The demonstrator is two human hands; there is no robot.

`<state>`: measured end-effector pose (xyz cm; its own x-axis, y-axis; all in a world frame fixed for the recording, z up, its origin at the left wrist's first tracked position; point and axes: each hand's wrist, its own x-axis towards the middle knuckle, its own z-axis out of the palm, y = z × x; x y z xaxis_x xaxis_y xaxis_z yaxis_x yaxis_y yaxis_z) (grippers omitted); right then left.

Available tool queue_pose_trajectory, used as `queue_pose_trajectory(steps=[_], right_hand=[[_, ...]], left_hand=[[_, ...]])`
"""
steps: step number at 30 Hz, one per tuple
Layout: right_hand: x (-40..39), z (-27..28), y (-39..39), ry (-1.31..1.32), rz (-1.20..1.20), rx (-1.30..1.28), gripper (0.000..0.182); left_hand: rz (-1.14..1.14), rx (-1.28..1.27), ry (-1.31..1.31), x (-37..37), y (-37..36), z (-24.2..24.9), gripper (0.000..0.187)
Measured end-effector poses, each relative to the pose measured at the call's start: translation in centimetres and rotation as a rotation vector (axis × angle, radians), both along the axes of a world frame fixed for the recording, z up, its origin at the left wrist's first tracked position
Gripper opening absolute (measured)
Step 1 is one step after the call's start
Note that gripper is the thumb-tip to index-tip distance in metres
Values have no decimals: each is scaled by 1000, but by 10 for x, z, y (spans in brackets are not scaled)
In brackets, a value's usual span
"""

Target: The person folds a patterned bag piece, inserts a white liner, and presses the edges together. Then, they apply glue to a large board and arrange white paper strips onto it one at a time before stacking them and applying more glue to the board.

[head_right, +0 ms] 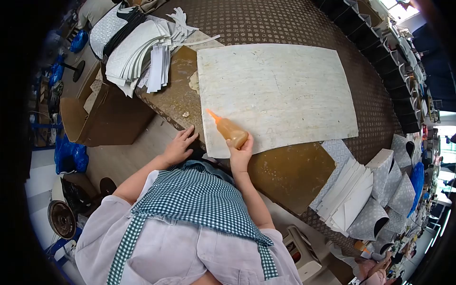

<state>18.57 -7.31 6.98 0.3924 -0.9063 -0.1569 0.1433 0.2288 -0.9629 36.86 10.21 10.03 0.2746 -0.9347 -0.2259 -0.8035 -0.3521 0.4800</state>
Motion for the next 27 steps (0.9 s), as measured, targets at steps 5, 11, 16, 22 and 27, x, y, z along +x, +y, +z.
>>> queue_pose_trajectory(steps=[5,11,16,22,27], right_hand=[[16,1,-35,0,-128,-29,64],[28,7,-55,27,-197,-31,66],[49,7,-6,12,113,-22,69],[104,28,-78,-79,-61,-83,65],[143,15,-97,-34,68,-86,66]], left_hand=[[-47,-16,23,9,4,1,66],[-82,-14,60,20,3,2,60],[-68,6,122,24,0,6,55],[168,-244,42,62,-16,-4,55],[206,124,-100,82,-22,-9,99]])
